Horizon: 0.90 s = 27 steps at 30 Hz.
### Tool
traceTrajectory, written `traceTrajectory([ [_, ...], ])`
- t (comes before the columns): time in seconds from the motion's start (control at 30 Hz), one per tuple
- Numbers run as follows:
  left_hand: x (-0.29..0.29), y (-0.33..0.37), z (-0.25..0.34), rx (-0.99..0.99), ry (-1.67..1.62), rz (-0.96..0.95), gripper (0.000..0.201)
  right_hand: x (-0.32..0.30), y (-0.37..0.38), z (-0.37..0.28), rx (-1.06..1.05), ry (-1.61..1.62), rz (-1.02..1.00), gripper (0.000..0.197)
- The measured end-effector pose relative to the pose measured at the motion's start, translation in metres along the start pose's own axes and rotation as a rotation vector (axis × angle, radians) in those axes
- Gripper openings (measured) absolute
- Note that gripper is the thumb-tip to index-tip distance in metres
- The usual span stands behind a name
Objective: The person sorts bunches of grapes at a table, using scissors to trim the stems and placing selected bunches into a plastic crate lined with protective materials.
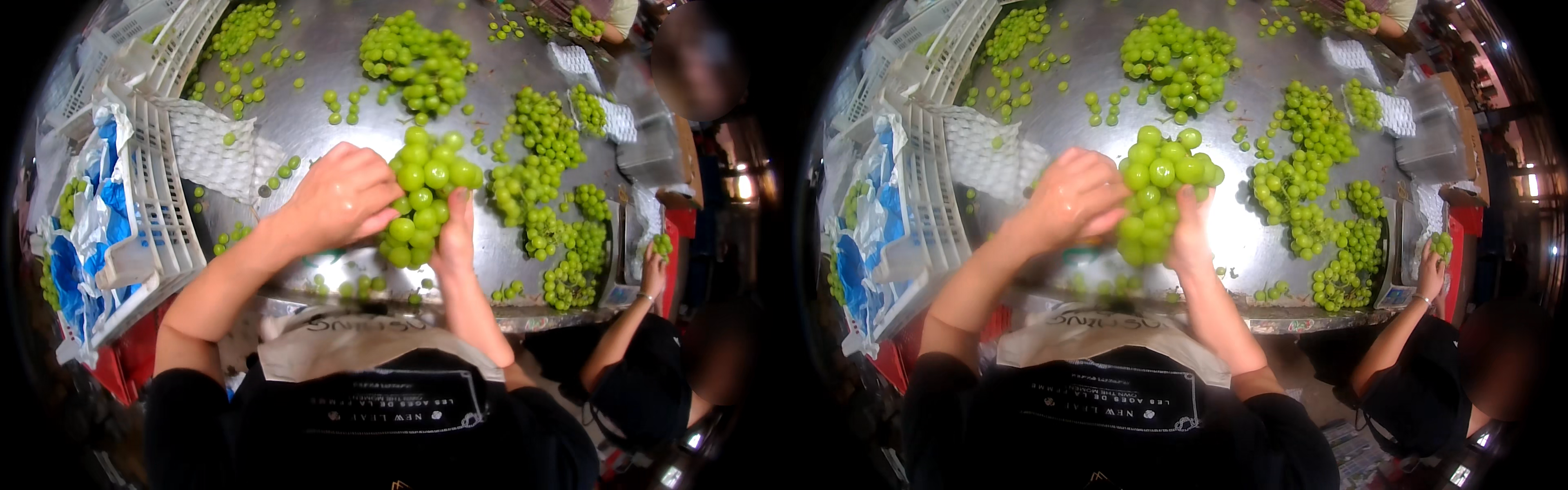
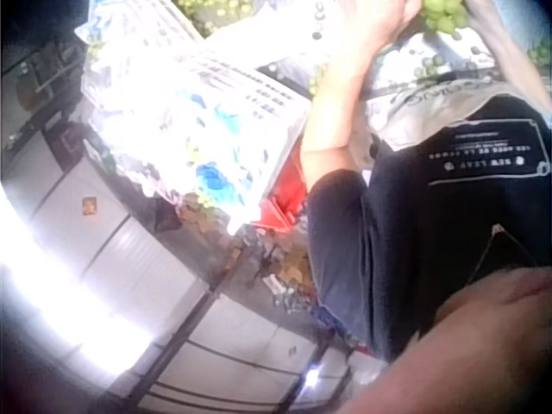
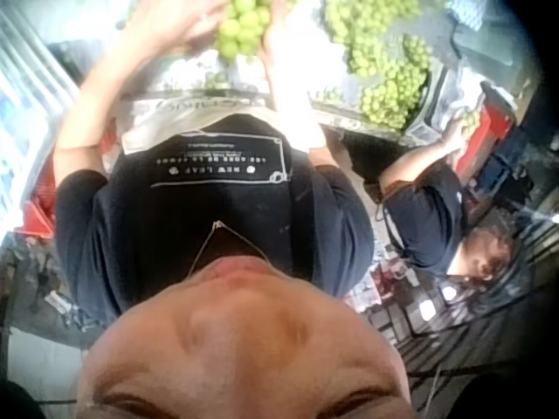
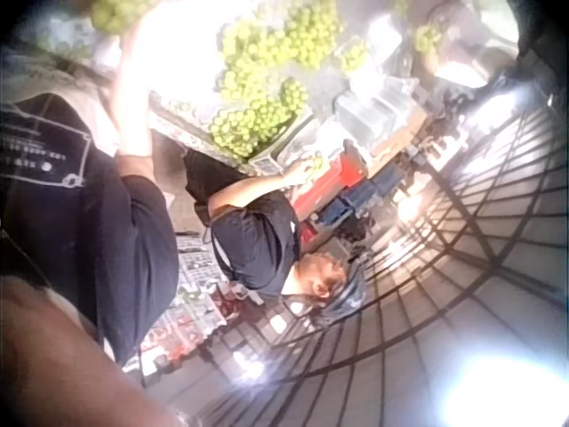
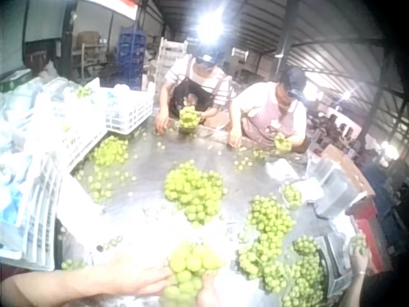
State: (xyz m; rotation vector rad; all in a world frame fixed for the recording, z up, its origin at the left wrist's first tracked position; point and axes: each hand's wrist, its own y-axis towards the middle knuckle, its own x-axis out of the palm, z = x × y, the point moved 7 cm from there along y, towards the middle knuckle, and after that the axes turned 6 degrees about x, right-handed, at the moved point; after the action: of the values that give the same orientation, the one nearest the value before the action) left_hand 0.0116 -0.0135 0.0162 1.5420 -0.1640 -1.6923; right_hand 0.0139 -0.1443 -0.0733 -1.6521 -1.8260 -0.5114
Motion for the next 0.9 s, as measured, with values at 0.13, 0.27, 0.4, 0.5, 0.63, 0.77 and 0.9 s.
traceTrajectory([
  [0.13,-0.002,0.003,-0.002,-0.051,-0.064,0.051,0.022,0.001,0.0,-0.001,0.002,-0.071,-0.074,0.065],
  [0.27,0.001,-0.001,-0.009,-0.169,-0.155,0.105,0.021,0.0,-0.002,-0.004,-0.098,-0.148,-0.024,0.072],
  [0.4,0.003,-0.002,-0.013,-0.262,-0.256,0.119,0.02,-0.008,0.0,0.002,-0.126,-0.115,0.021,0.076],
  [0.5,0.007,-0.007,-0.017,-0.382,-0.314,0.088,0.02,-0.005,-0.002,-0.005,-0.22,-0.193,0.056,0.077],
  [0.63,0.012,-0.011,-0.02,-0.462,-0.308,0.087,0.02,-0.011,-0.003,-0.012,-0.324,-0.224,0.156,0.079],
  [0.77,0.015,-0.01,-0.021,-0.505,-0.366,-0.014,0.02,-0.012,-0.006,-0.017,-0.378,-0.32,0.206,0.081],
  [0.9,0.024,-0.01,-0.028,-0.553,-0.51,-0.104,0.019,-0.015,-0.004,-0.014,-0.353,-0.326,0.165,0.082],
])
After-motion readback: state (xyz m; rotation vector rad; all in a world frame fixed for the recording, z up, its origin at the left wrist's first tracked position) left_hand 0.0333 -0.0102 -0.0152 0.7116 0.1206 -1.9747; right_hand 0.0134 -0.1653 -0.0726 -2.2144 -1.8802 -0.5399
